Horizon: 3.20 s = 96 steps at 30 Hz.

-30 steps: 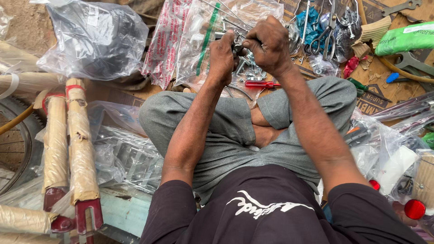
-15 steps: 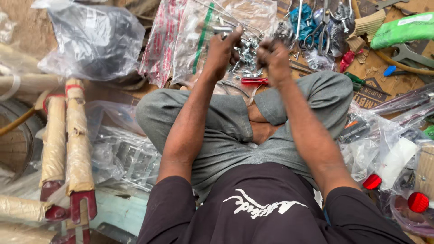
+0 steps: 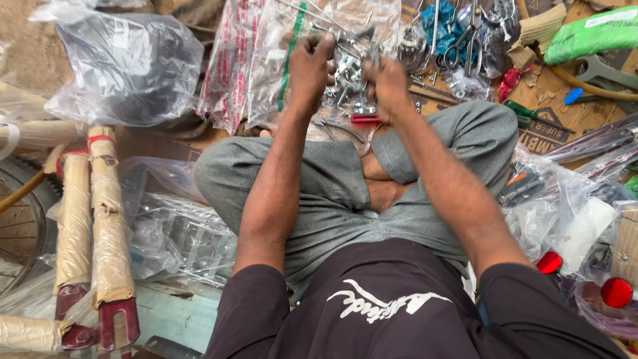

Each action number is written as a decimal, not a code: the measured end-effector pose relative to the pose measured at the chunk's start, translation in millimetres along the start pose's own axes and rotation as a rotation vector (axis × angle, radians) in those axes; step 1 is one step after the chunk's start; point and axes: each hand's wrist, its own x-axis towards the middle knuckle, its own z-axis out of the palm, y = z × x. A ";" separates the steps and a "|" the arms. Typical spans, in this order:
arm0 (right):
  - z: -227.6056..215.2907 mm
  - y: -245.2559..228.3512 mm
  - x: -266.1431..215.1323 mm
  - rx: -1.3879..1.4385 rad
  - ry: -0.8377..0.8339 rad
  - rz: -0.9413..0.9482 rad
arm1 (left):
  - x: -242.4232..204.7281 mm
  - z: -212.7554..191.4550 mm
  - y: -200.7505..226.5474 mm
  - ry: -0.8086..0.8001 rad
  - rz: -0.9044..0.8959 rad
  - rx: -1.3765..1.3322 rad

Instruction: The person sits cross-legged on the floor and assembles small metal hardware components by hand. They pick up individual pieces from a pile, fit them together, and occasionally use a small tool to tighten or adjust the assembly.

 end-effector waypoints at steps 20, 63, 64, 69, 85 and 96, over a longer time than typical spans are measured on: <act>-165.8 45.8 228.7 -1.154 0.474 -0.544 | 12.0 17.2 2.5 0.110 0.268 0.427; -48.7 -18.7 -45.8 0.545 -0.516 0.182 | -14.2 33.4 -19.8 -0.365 -0.208 -0.005; -48.7 -15.4 -44.4 0.584 -0.563 0.225 | -15.9 31.9 -21.3 -0.395 -0.190 -0.010; -46.0 -6.8 -22.0 0.336 -0.557 0.113 | -16.3 25.0 -12.4 -0.394 -0.171 -0.101; -13.5 27.9 6.5 0.214 -0.082 -0.287 | -9.4 38.6 -26.3 -0.308 -0.146 -0.286; -19.1 39.9 14.4 0.402 -0.122 -0.384 | -23.4 50.9 -15.4 -0.191 0.071 0.183</act>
